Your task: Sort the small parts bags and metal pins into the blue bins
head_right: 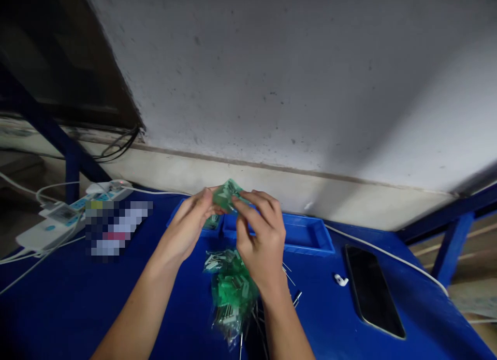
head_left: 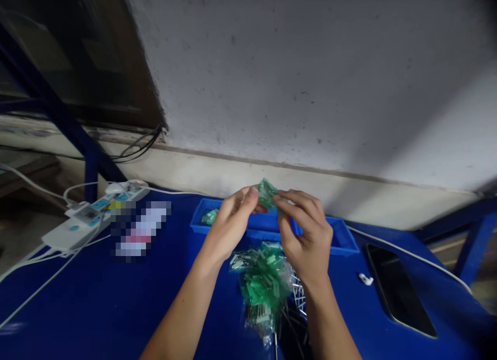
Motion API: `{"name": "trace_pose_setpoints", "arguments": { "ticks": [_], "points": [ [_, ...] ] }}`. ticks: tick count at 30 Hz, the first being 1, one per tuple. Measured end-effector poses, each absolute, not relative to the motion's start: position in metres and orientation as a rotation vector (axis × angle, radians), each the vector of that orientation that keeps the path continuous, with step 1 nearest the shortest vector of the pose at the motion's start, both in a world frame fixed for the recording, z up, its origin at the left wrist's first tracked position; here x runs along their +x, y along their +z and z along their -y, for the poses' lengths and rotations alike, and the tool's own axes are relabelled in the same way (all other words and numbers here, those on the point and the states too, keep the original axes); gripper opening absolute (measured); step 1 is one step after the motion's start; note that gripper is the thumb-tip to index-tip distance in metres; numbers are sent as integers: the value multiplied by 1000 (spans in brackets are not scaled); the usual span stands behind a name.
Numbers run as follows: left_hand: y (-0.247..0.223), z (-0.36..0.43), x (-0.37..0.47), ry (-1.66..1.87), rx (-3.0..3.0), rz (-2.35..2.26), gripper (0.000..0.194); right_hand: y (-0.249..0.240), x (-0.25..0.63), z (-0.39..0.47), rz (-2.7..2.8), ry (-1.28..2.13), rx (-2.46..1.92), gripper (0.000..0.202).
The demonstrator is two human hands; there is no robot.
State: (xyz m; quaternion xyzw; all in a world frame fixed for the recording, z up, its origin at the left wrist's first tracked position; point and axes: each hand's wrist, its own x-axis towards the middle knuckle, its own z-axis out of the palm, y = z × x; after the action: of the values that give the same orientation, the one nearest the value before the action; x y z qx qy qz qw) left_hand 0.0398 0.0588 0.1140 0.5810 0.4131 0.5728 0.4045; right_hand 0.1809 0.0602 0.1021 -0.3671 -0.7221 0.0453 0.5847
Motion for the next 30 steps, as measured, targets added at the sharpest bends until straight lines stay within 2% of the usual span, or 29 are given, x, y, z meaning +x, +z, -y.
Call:
{"name": "trace_pose_setpoints", "arguments": {
  "ticks": [2,5,9,11,13,16,18,20,24,30],
  "points": [
    [117,-57,38,1503,1464,-1058,28,104,179,-58,1816,31,-778,33],
    [124,-50,33,1767,1589,-1250,23,110,178,-53,1858,23,-758,35],
    [130,-45,19,2209,1872,-1487,19,123,185,-44,1731,-12,-810,28],
    [126,-46,10,2274,1995,-1590,20,130,192,-38,1655,-43,-819,23],
    [113,-46,4,2088,2133,-1777,21,136,199,-32,1590,-33,-822,20],
    [80,-37,3,1431,2305,-1993,30,143,206,-24,1500,55,-834,17],
    [54,-26,9,1107,2321,-1910,39,146,209,-20,1460,108,-834,15],
    [31,-17,16,874,2282,-1749,37,147,210,-17,1449,138,-830,14],
    [7,-17,19,719,2153,-1779,27,145,210,-18,1485,183,-884,15],
    [-5,-24,-5,674,2128,-1849,34,128,204,-36,1686,280,-982,19]
  ]
}}
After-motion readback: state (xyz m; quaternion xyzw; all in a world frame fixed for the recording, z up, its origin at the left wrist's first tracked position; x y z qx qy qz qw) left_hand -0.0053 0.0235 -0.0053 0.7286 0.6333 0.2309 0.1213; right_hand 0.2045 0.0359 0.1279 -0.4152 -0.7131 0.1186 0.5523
